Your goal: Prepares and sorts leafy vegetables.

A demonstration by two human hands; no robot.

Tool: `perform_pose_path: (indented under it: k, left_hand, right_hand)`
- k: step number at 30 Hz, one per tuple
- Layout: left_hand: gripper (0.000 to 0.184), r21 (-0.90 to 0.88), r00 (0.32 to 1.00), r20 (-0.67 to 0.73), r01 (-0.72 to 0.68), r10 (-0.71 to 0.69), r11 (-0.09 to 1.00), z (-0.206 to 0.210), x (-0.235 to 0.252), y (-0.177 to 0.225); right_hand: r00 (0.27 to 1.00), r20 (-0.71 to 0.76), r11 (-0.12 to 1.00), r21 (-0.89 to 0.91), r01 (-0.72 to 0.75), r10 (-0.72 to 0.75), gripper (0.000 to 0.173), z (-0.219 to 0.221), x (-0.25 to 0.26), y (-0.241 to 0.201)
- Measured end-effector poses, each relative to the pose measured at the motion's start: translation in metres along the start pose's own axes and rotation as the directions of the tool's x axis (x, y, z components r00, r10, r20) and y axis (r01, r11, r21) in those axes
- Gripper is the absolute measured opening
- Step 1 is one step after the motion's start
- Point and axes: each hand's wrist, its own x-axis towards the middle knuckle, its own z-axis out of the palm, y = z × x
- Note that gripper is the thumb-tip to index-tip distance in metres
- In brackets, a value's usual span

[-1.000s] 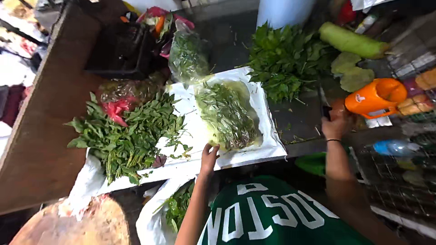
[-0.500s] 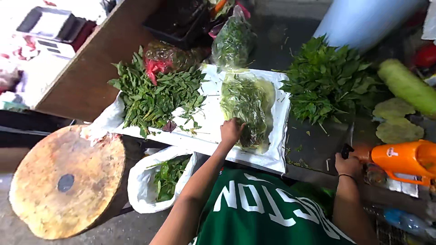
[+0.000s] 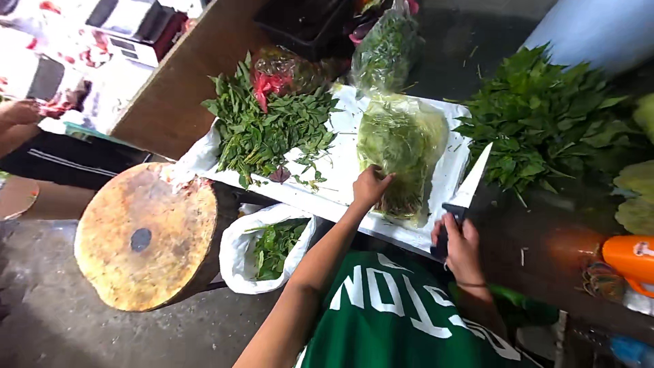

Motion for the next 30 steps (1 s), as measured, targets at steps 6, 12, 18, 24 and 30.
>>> perform_pose_path:
  k: [6,12,18,24,30]
  left_hand:
    - [0.028,-0.031,0.988,-0.052,-0.148,0.146,0.988,-0.025,-0.010,-0.005]
    - [0.024,0.056,0.941,-0.146,-0.300,0.305,0.952,-0.032,-0.039,-0.021]
    - [0.013,0.175,0.860,-0.210,-0.434,0.464,0.884,-0.047,-0.043,-0.024]
    - [0.023,-0.176,0.913,-0.296,-0.341,0.280,0.923,-0.091,-0.054,-0.052]
    - [0.011,-0.783,0.985,-0.104,-0.169,0.141,0.599,-0.101,-0.063,-0.107]
  right_hand:
    - [0.969,0.247,0.880,-0.461,0.114,0.004,0.029,0.053,0.092,-0.066]
    - [0.899,0.355,0.227,-0.926,0.301,0.255,0.026,0.128,0.178,-0.076]
    - [0.860,0.331,0.255,-0.935,0.245,0.388,0.030,0.093,0.103,-0.033]
    - [0.829,0.128,0.498,-0.844,-0.197,0.545,0.032,0.015,-0.076,0.059]
    - [0.937,-0.086,0.833,-0.435,-0.341,0.339,0.035,0.029,-0.060,0.043]
